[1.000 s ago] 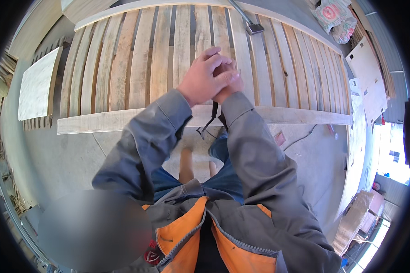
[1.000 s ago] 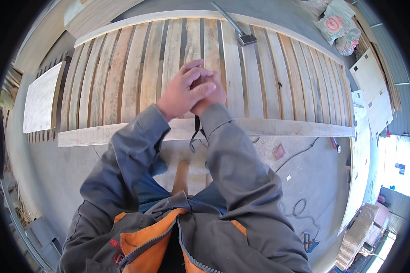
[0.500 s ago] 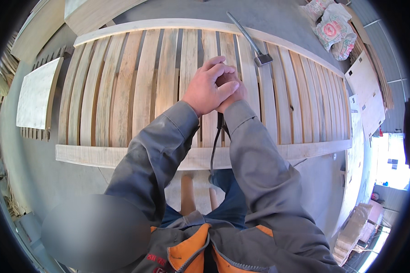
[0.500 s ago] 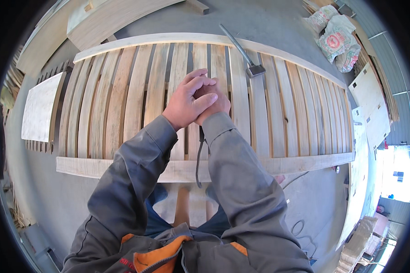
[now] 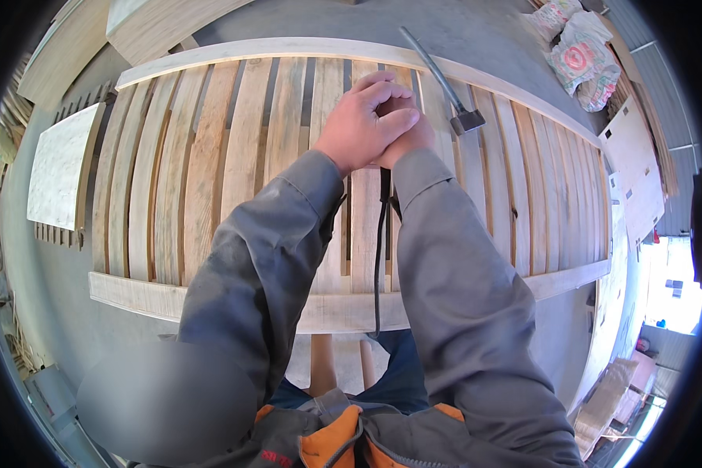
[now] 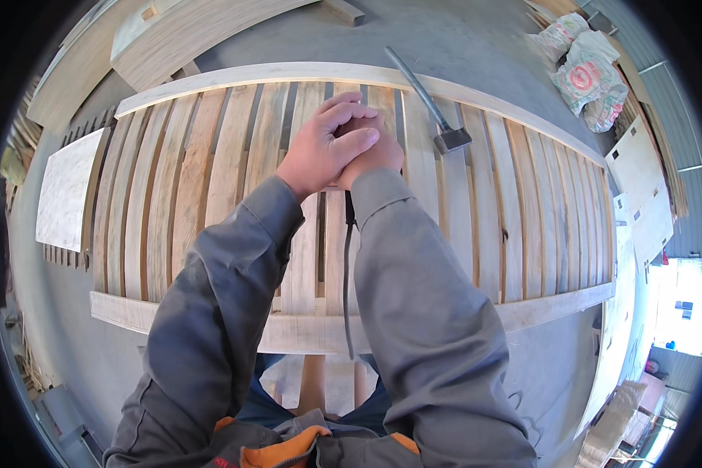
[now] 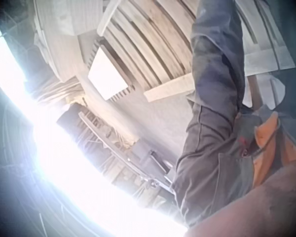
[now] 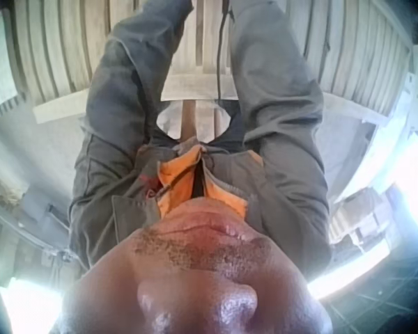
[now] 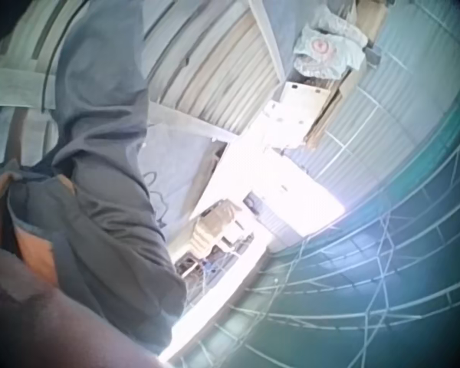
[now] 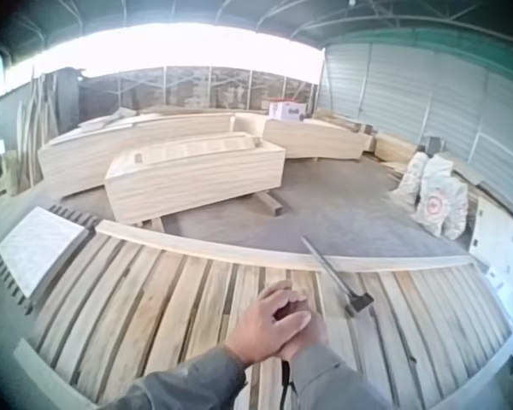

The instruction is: The person uses a red electric sander to smooth the surface of a curved wooden slat attached to a slatted wooden frame. They also use a hammer to tap the slat into place and briefly sit on a small stool while working.

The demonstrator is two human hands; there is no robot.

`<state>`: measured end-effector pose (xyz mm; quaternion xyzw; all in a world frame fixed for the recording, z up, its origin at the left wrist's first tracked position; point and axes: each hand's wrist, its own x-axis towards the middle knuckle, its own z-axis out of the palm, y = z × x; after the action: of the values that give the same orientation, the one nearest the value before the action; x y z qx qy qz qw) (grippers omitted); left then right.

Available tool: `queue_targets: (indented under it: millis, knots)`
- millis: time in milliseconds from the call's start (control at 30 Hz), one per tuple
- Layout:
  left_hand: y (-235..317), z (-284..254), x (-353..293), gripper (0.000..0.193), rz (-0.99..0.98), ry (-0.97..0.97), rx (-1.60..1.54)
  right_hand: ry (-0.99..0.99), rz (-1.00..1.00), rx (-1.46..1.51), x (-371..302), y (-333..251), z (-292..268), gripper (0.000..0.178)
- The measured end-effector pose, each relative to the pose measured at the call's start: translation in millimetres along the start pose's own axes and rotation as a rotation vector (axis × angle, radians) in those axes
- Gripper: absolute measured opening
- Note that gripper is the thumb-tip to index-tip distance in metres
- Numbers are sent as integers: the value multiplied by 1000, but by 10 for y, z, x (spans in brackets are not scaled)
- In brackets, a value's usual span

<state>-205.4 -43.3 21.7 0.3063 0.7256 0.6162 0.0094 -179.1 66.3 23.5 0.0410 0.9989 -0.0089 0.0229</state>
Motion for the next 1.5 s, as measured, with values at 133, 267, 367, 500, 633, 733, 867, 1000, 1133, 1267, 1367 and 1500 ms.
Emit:
queue_targets:
  millis: [133,267,367,500,633,733,867,1000,1133,1267,1367,1500]
  knots:
    - [-162,-8,195,43,-9,31,-24,-25,58,83,219,14,-36,83]
    - [-251,-57,378,42,-37,-16,5,84,46,175,227,16,-183,79]
    - [-338,-3,545,39,13,-10,37,122,2,66,673,225,151,72]
    - [-511,-74,747,33,86,-14,72,153,-46,61,858,237,174,58]
    - [-514,-11,777,31,52,-29,16,82,-28,55,956,310,205,50]
    - [-525,-33,726,34,47,-9,50,39,3,66,866,224,60,55]
    - [-393,6,533,38,19,2,16,55,45,58,595,160,26,60]
    - [-231,-2,311,40,13,-36,-9,36,83,91,320,74,-19,60]
    - [-18,-23,55,42,-18,-50,7,6,111,180,-10,-22,-129,58]
    - [51,71,-240,43,-21,1,-2,-20,87,134,-368,-117,-236,57]
    - [173,58,-430,43,-29,1,21,25,113,219,-583,-162,-192,62]
    - [306,111,-659,44,-22,7,31,22,38,137,-778,-140,-74,57]
